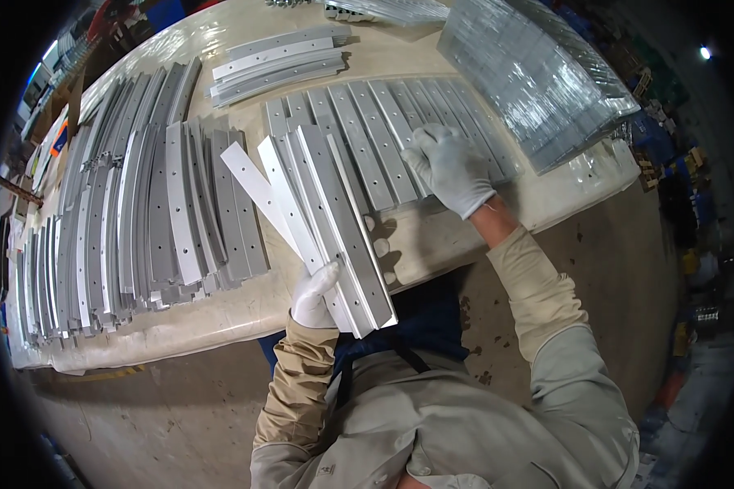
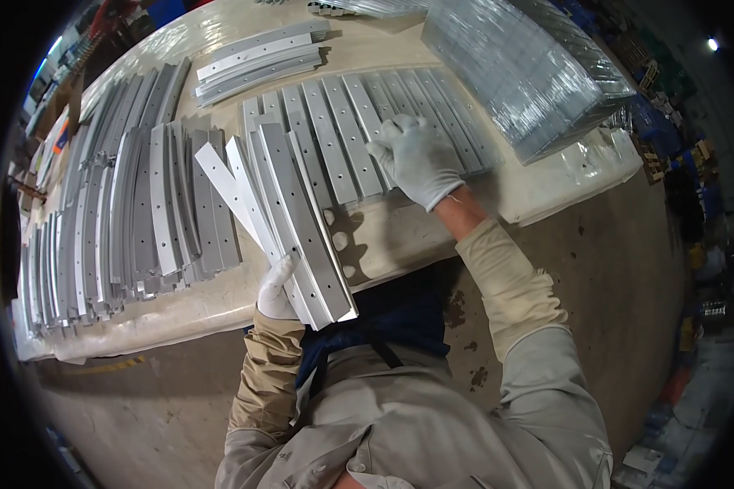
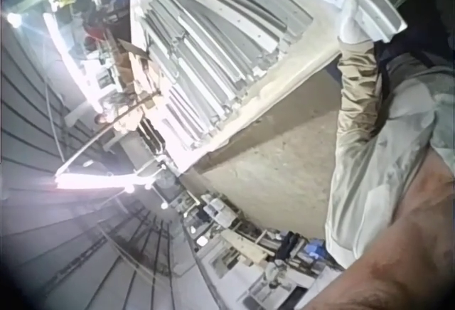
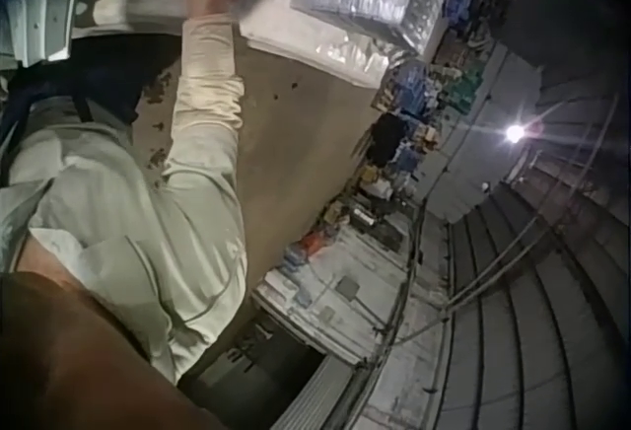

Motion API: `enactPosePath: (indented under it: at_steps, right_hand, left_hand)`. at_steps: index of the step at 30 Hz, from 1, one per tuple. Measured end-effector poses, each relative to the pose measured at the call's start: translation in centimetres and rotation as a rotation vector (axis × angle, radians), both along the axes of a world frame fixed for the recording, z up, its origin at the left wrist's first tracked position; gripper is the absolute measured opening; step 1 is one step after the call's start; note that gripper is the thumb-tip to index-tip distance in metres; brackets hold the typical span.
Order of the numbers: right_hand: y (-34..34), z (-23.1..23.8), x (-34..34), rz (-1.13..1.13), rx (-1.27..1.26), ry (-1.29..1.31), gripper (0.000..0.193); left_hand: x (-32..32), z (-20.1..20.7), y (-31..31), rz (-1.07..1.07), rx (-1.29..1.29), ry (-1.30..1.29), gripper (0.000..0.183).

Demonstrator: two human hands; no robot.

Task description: Sort and inspect metal fabrication parts on a workbench.

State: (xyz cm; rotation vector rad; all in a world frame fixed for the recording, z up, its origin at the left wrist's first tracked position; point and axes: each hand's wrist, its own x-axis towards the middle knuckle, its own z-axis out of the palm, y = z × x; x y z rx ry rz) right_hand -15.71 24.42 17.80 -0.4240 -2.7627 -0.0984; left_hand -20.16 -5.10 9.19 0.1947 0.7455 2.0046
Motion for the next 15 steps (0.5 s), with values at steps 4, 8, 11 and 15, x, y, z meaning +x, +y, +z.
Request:
enactPosePath:
  at_steps: [4,8,11,15]
  right_hand:
    - [1.9,-1.5,0.3,0.146,-0.191,0.181,0.049]
    - [3.3,-0.6,2.9,0.374,-0.273,0.098,0.051]
    - [3.2,0.0,4.4,0.412,-0.268,0.034,0.056]
    - [2.4,0.0,4.6,0.190,-0.822,0.026,0.058]
  left_hand:
    - [0.3,1.1,0.1,-0.024,0.076,-0.087,0.066]
    - [0.7,3.0,0.3,-0.006,0.097,-0.112,0.067]
    - [0.9,4.0,0.9,0.017,0.080,-0.047,0.071]
    - [0.6,3.8,0.8,-0.034,0.064,0.006,0.070]
